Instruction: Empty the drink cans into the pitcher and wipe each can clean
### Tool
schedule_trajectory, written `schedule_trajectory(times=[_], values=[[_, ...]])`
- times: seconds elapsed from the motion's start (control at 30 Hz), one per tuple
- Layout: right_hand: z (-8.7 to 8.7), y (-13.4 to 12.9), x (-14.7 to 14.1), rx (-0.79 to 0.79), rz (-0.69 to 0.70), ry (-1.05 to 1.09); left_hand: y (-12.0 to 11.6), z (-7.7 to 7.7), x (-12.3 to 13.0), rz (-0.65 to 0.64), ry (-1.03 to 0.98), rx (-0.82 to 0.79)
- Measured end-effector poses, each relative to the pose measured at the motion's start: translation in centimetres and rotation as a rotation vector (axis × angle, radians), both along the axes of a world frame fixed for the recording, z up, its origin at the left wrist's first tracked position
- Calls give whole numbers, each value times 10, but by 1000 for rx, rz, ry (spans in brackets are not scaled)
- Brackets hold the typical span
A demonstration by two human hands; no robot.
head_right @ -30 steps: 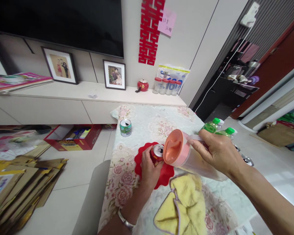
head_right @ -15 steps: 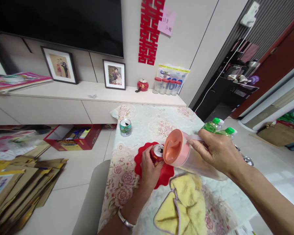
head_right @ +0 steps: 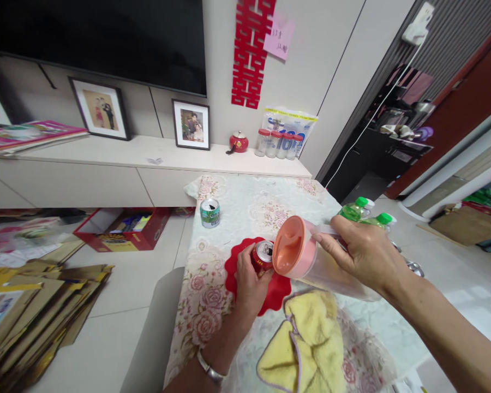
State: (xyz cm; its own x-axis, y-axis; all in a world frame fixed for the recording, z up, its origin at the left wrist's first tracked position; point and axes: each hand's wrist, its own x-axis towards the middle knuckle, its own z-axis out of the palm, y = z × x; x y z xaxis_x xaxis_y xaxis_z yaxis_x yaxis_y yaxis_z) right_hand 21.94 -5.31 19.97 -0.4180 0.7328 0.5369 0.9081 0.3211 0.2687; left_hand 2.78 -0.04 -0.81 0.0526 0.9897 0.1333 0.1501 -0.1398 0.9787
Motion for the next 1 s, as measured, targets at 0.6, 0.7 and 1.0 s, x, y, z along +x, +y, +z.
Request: schedule_trajectory(times=[0.6,0.7,1.0], values=[[4,1,-4,0,-9,-6,-1,0,1,10,1,10],[4,1,-3,-5,-4,-9,-1,1,1,2,1,-2],[3,2,-3,-10,-14,-13,0,1,1,6,6,9]])
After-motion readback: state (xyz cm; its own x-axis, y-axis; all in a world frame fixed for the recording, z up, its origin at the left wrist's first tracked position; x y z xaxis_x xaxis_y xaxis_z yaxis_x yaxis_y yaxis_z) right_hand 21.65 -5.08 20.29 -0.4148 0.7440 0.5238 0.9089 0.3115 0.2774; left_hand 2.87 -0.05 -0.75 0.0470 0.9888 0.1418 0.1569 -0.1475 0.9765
